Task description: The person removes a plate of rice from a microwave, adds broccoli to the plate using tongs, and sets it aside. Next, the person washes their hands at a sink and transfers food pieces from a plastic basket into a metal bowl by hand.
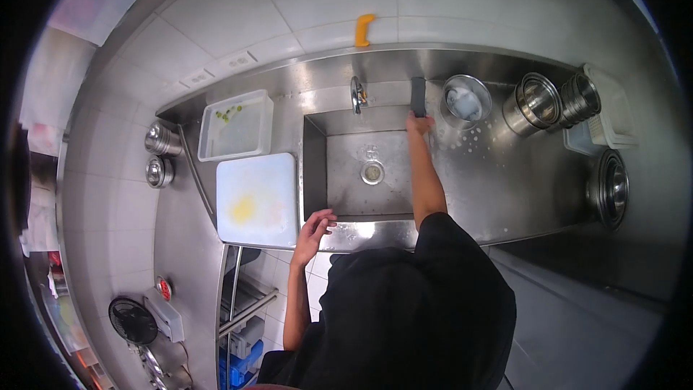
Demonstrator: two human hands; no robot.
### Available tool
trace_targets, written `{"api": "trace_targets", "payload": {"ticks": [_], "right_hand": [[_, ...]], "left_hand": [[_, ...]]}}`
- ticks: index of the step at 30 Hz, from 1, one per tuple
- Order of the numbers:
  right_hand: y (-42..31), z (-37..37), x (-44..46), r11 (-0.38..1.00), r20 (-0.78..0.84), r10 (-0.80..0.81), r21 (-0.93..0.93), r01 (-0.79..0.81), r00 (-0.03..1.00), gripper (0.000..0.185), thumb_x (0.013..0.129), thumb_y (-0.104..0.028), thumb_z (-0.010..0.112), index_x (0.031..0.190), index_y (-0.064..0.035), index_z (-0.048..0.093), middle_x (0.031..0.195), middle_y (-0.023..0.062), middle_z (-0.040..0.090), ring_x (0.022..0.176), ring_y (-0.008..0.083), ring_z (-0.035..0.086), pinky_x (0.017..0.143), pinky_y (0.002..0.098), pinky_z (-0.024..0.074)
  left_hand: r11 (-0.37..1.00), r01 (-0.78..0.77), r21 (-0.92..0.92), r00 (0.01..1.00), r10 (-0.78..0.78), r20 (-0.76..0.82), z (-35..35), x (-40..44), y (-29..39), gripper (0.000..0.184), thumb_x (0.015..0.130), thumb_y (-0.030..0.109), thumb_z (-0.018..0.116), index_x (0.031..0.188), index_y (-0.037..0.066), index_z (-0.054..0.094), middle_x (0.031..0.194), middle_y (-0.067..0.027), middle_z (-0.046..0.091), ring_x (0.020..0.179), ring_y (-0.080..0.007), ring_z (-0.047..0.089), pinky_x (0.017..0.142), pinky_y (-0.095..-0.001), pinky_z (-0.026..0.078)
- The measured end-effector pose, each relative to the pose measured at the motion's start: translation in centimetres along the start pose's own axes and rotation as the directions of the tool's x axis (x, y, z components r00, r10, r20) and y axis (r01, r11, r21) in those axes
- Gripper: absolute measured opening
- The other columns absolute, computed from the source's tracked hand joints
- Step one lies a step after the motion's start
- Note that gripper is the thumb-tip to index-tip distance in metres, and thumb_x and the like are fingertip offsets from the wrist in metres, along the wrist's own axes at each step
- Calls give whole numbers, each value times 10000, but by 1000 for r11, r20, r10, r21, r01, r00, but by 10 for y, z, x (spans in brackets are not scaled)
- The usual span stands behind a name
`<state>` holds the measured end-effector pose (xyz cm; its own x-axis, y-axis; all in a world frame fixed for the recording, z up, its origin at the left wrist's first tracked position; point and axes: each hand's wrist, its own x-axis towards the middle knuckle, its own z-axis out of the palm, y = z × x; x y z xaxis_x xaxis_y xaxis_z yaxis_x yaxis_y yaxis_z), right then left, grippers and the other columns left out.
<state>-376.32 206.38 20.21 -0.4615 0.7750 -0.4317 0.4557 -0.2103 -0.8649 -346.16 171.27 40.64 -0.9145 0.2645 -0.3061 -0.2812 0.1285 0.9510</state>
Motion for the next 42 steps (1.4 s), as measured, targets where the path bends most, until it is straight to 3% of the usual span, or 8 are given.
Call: {"api": "trace_targets", "payload": {"ticks": [11, 17, 19, 22, 25, 29, 36, 42], "right_hand": [[18, -14, -74, 989, -110, -59, 130, 73, 992, 854, 758, -99, 753, 1402, -30, 197, 1387, 256, 247, 1223, 363, 404, 1025, 415, 392], [20, 58, -98, 918, 351, -387, 234, 321, 853, 388, 866, -185, 674, 1202, -32, 557, 1110, 124, 613, 1097, 234, 580, 917, 329, 479], [-24, 73, -104, 874, 403, -204, 486, -20, 892, 399, 863, -197, 675, 1210, -42, 553, 1152, 138, 605, 1111, 235, 582, 884, 339, 498], [-14, 90, -71, 887, 404, -451, 305, 348, 796, 427, 929, -190, 529, 1314, -21, 458, 1301, 128, 524, 1142, 231, 541, 926, 355, 479], [-18, 19, -56, 202, 220, 437, 921, -334, 872, 461, 955, -227, 421, 1372, -34, 393, 1393, 128, 442, 1243, 242, 471, 1006, 440, 425], [4, -19, -98, 482, 303, 35, 830, -281, 952, 458, 984, -261, 345, 1402, -74, 364, 1463, 104, 373, 1317, 230, 410, 1044, 452, 389], [26, -6, -138, 851, 817, 123, 205, -483, 564, 315, 952, -311, 533, 1186, -102, 568, 1135, 50, 590, 1110, 178, 548, 950, 329, 458], [7, 38, -146, 933, 835, -54, 238, -270, 548, 289, 947, -345, 551, 1037, -81, 628, 969, 16, 646, 923, 153, 600, 781, 334, 482]], "left_hand": [[998, 49, -40, 998, -50, -30, 3, 1, -6, 323, 1019, 221, 468, 1281, 37, 510, 1141, -81, 619, 1008, -164, 603, 849, -305, 489], [998, 66, -5, 997, -66, 46, 17, 46, 10, 341, 1015, 268, 479, 1274, 50, 517, 1153, -68, 605, 1021, -148, 589, 839, -300, 485], [999, 39, -5, 997, -39, 62, 20, 78, 23, 342, 1014, 277, 477, 1273, 58, 517, 1183, -68, 584, 1037, -148, 575, 843, -302, 480], [995, 42, -90, 998, -37, 48, 32, 118, 37, 339, 1008, 272, 480, 1281, 74, 510, 1211, -64, 560, 1058, -153, 555, 864, -309, 465], [972, 74, -221, 997, -75, 4, 34, 144, 46, 344, 999, 268, 485, 1293, 91, 499, 1204, -54, 556, 1067, -158, 544, 884, -314, 448], [960, 101, -260, 991, -121, -59, 25, 135, 52, 349, 996, 277, 466, 1295, 99, 495, 1184, -48, 560, 1060, -162, 543, 890, -319, 437], [953, 88, -290, 988, -122, -99, 34, 167, 14, 392, 983, 320, 461, 1309, 106, 503, 1227, -72, 554, 1125, -199, 518, 959, -361, 401], [958, -35, -286, 922, -79, -378, 69, 237, 10, 396, 957, 263, 523, 1252, 1, 543, 1189, -117, 589, 1093, -190, 530, 949, -322, 410]]}}
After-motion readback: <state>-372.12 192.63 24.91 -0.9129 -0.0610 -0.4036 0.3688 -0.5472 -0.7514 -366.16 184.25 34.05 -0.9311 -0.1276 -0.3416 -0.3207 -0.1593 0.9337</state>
